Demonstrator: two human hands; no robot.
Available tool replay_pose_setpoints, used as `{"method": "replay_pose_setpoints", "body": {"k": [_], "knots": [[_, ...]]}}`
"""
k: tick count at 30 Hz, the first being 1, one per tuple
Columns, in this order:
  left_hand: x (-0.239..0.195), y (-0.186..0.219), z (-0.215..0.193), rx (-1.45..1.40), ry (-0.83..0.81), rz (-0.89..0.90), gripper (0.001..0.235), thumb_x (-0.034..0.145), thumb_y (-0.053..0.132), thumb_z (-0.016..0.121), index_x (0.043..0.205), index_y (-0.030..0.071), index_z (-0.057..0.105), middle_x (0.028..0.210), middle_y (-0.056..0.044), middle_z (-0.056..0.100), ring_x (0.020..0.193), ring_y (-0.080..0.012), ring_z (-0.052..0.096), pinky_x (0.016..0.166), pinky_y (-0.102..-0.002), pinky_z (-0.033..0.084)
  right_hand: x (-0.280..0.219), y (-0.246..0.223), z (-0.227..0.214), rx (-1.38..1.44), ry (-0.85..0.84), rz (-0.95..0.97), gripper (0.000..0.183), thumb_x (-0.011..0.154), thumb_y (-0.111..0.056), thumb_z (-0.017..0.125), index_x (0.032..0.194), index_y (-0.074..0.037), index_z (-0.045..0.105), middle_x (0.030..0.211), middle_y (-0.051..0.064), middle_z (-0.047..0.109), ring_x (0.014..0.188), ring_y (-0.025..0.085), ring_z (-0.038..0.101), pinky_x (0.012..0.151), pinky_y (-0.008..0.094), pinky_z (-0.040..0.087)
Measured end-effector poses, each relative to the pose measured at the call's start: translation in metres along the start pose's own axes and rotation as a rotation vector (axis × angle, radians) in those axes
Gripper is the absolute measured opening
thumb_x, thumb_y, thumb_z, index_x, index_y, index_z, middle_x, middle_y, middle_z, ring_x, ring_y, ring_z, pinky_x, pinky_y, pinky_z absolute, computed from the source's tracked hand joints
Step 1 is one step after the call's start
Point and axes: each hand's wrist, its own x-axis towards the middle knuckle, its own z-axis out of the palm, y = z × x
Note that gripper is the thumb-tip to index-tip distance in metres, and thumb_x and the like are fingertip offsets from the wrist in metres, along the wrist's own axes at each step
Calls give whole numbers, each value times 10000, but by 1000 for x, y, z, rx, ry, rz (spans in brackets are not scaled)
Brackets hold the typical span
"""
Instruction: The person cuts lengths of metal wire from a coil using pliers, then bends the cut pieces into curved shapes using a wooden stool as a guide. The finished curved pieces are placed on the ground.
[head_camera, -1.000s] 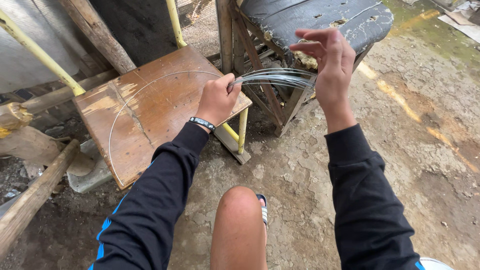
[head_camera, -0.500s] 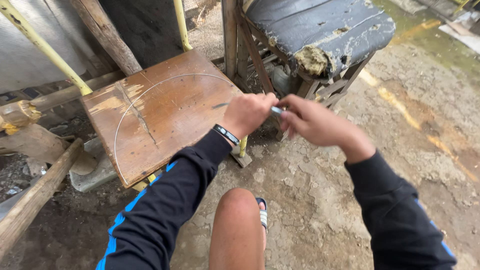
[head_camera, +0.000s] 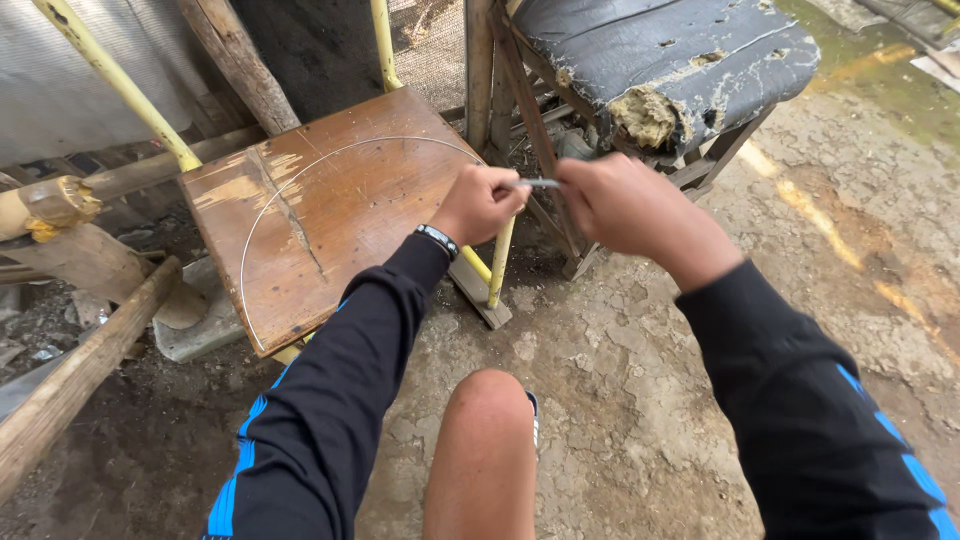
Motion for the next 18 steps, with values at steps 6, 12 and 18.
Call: {"method": "replay_pose_setpoints", "body": {"k": [6,12,18], "knots": [[-14,-35,-6,-186,114,-158,333,1008,178,600,749,-30,591,611,22,439,598,-39,391,515,-306,334,52,-12,11,-251,10,-101,98,910,-106,580,902,-69,671,735,154,695,707,381,694,625,503,541],[-16,-56,0,-232,127,-198,400,1042,197,589,712,-7,492,620,53,380,614,-37,340,523,-307,299,66,-11,16,-315,-8,-90,98,887,-124,613,922,-90,698,729,153,698,714,382,703,614,498,548],[-14,-58,5,-316,160,-206,470,1056,199,591,654,17,430,604,75,372,585,-41,310,506,-306,270,67,-8,12,-373,-40,-71,151,847,-41,603,957,-79,699,738,139,704,694,339,722,606,457,568]]}}
